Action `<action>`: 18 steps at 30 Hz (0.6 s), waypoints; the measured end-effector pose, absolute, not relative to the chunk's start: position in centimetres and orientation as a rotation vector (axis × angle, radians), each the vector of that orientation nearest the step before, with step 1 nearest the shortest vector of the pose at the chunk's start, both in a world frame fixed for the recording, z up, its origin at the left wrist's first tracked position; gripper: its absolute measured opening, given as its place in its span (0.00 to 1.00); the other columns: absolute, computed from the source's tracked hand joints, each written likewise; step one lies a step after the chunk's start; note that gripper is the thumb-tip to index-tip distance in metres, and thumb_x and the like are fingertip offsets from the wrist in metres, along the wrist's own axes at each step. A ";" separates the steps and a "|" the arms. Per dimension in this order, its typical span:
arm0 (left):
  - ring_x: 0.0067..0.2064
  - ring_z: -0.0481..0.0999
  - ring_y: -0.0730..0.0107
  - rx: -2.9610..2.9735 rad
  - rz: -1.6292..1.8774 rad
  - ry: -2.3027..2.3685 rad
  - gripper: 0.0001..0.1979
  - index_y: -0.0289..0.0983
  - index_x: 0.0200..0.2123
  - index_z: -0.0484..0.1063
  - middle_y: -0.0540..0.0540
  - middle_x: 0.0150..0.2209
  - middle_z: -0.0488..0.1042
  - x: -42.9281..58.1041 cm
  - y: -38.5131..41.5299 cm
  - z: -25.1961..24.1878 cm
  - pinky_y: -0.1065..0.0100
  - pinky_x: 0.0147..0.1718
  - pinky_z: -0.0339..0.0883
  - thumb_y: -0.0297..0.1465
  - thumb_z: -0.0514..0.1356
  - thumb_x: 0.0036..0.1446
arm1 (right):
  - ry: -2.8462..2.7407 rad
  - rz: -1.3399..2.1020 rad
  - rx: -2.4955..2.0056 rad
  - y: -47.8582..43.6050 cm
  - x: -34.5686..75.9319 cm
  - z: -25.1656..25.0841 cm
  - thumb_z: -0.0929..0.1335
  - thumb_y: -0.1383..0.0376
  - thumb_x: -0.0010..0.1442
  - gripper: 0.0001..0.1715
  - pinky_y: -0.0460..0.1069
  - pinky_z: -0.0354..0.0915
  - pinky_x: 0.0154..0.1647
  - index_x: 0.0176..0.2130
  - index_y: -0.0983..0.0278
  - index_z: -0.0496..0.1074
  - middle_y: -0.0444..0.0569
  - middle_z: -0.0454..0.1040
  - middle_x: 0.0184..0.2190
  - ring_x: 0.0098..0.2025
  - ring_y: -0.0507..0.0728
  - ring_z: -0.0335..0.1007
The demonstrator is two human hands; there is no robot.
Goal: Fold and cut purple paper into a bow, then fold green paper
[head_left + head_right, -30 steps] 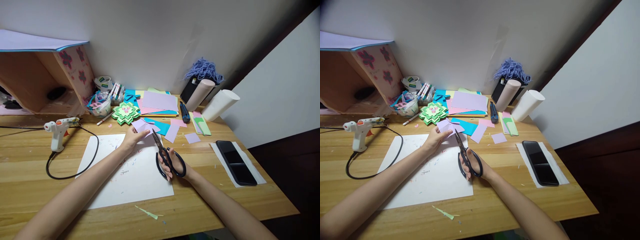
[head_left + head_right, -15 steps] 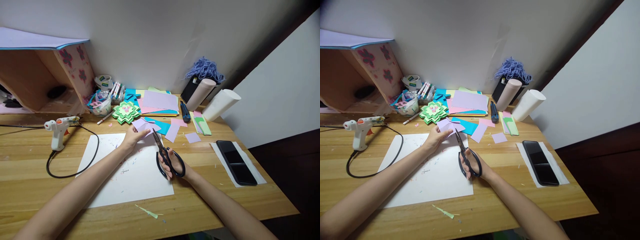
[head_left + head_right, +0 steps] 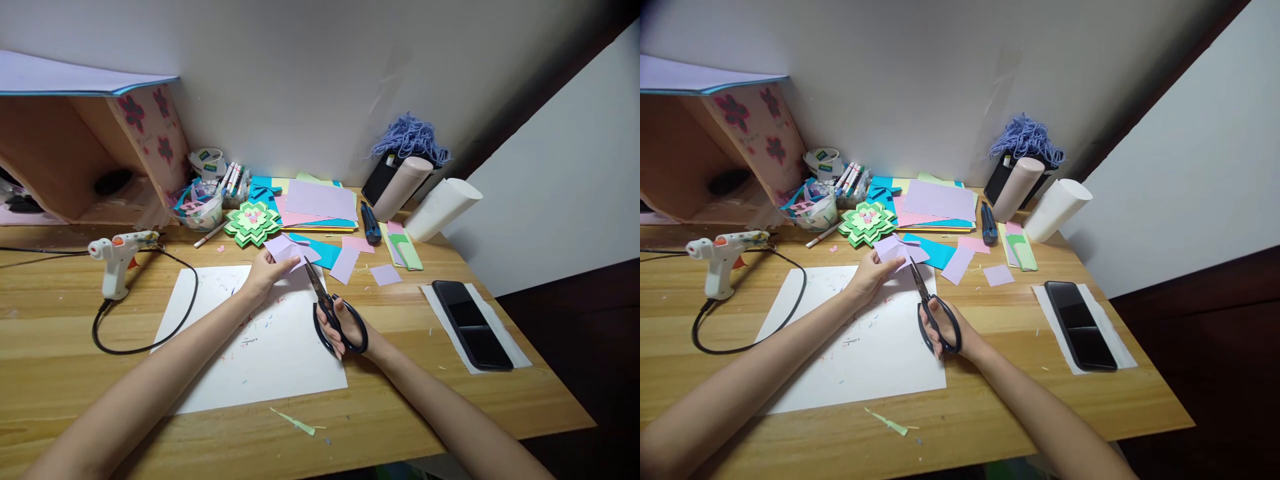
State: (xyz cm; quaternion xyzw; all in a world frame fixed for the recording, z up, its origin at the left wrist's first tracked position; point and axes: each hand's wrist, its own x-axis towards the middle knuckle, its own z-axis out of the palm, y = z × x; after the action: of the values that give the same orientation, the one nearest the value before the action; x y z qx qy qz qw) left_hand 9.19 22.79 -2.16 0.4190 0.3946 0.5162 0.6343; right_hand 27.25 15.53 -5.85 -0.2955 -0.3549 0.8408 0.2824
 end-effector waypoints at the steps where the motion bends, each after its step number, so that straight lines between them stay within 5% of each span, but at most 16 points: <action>1: 0.43 0.74 0.61 0.953 1.181 0.906 0.24 0.34 0.42 0.72 0.41 0.44 0.75 9.2 22.8 -2.1 0.64 0.43 0.65 0.34 0.70 0.38 | -0.954 2.253 -0.793 15.6 27.3 -5.9 0.64 0.33 0.40 0.37 0.44 0.60 0.05 0.26 0.63 0.58 0.35 0.61 0.08 0.06 0.48 0.56; 18: 0.44 0.74 0.58 1.002 1.125 0.955 0.28 0.34 0.43 0.71 0.40 0.44 0.75 9.1 22.5 -2.0 0.62 0.43 0.66 0.36 0.71 0.36 | -1.053 2.093 -0.929 14.8 26.7 -4.5 0.57 0.28 0.37 0.42 0.43 0.60 0.07 0.26 0.63 0.59 0.34 0.58 0.08 0.07 0.46 0.53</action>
State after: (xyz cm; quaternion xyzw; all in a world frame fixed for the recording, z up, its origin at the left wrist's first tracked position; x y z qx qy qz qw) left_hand 9.14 22.53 -2.04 0.4373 0.4166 0.4909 0.6279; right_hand 26.71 14.85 -4.51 -0.3510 -0.3979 0.7907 0.3054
